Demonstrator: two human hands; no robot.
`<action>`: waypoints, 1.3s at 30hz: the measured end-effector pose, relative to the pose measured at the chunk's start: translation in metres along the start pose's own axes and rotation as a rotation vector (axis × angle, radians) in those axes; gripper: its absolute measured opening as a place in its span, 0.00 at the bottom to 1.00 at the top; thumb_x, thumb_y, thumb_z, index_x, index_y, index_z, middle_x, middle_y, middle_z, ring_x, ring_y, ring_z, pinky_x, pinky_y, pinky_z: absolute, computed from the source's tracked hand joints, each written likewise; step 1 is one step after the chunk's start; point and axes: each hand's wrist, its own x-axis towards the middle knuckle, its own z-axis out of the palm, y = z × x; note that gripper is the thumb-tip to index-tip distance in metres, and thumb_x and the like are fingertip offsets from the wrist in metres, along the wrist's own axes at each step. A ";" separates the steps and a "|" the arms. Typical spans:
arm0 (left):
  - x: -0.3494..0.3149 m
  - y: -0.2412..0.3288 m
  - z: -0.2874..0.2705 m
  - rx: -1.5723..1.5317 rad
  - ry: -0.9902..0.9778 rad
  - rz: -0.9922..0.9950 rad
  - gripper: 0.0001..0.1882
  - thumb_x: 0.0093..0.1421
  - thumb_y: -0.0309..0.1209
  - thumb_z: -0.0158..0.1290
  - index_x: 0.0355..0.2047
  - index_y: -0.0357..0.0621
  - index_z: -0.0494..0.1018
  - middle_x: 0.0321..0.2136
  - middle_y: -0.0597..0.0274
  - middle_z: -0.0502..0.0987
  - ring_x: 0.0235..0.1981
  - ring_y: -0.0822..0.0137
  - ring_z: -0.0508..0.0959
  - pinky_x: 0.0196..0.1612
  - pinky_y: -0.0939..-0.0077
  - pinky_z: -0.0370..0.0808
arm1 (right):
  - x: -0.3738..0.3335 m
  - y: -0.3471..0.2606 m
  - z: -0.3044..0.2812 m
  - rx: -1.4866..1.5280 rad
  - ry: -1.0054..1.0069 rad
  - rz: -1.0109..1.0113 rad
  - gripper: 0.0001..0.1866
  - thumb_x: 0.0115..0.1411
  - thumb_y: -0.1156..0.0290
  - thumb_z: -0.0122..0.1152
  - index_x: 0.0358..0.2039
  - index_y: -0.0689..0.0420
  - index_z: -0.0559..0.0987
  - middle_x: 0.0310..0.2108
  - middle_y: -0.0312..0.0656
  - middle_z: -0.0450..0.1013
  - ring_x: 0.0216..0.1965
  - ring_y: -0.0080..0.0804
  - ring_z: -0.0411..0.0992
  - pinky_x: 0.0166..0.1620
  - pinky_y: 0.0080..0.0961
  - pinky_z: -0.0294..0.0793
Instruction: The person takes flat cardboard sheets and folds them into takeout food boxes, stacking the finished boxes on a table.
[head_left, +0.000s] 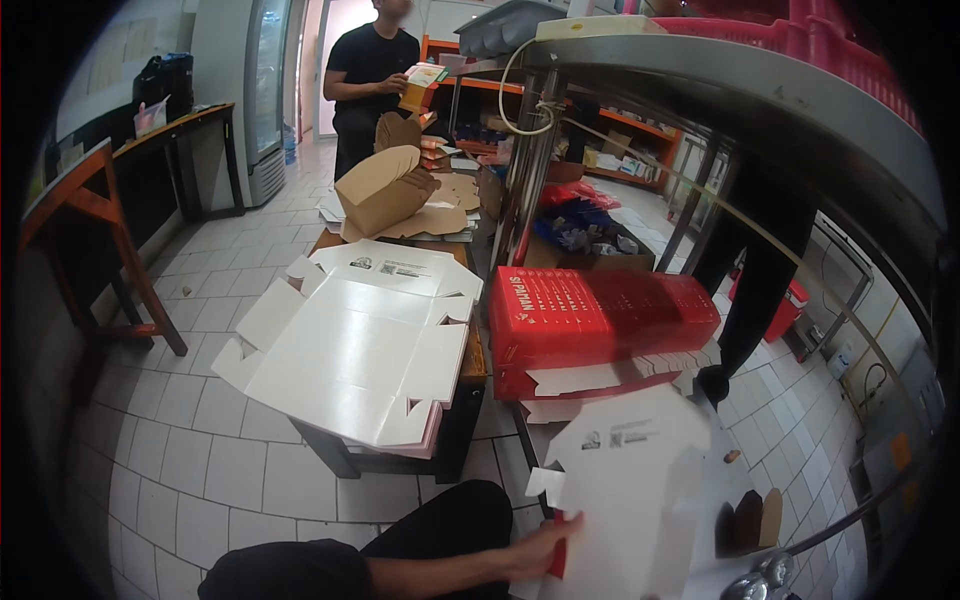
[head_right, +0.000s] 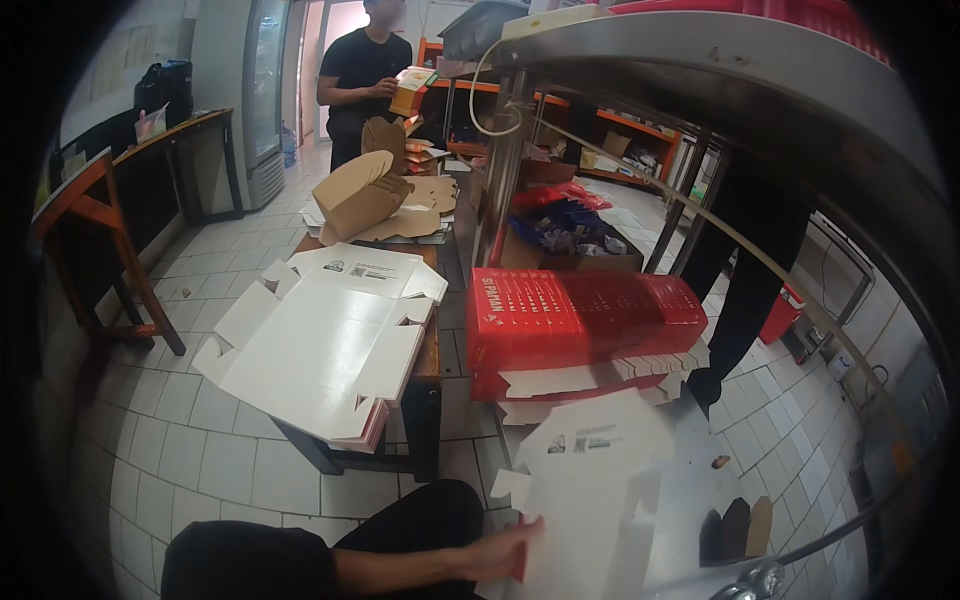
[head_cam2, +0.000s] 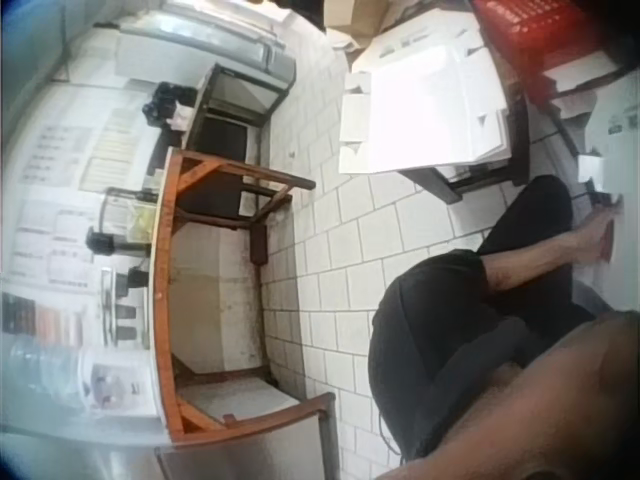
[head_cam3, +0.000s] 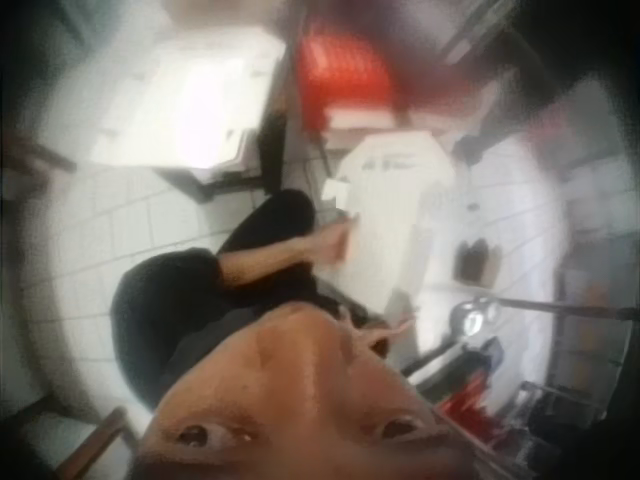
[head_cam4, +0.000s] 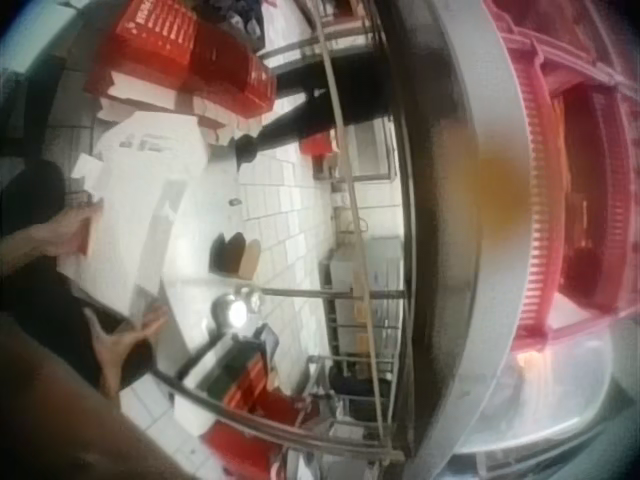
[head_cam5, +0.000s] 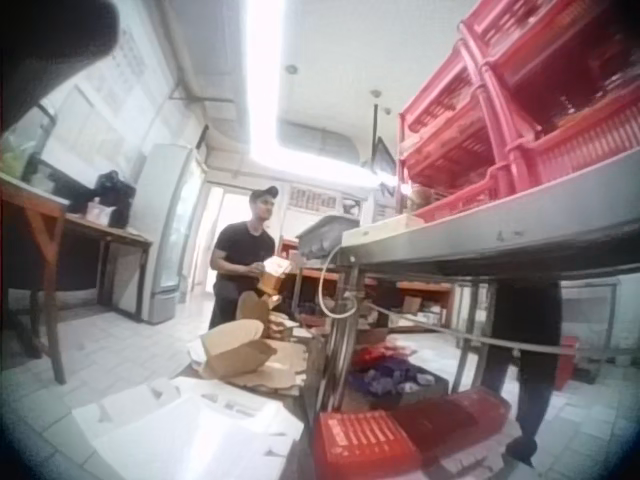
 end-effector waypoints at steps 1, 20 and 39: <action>0.011 -0.019 -0.004 0.235 0.063 0.087 0.27 0.69 0.46 0.41 0.60 0.39 0.58 0.47 0.58 0.71 0.48 0.63 0.74 0.51 0.68 0.72 | -0.010 0.002 -0.006 -0.088 -0.096 0.134 0.57 0.52 0.53 0.70 0.68 0.65 0.42 0.65 0.61 0.50 0.62 0.56 0.56 0.61 0.47 0.58; -0.049 0.009 0.089 0.503 -0.288 -0.122 0.21 0.64 0.38 0.53 0.53 0.39 0.69 0.43 0.59 0.76 0.46 0.71 0.75 0.48 0.73 0.73 | -0.025 -0.078 -0.039 -0.045 0.000 0.231 0.16 0.56 0.55 0.64 0.32 0.57 0.82 0.38 0.47 0.80 0.46 0.47 0.77 0.44 0.31 0.76; -0.087 -0.053 0.130 0.173 -0.155 -0.233 0.15 0.65 0.26 0.51 0.51 0.37 0.68 0.48 0.57 0.75 0.48 0.70 0.76 0.53 0.70 0.74 | -0.009 -0.018 -0.068 -0.238 0.057 -0.288 0.25 0.51 0.52 0.62 0.37 0.64 0.82 0.41 0.48 0.78 0.47 0.55 0.74 0.53 0.43 0.74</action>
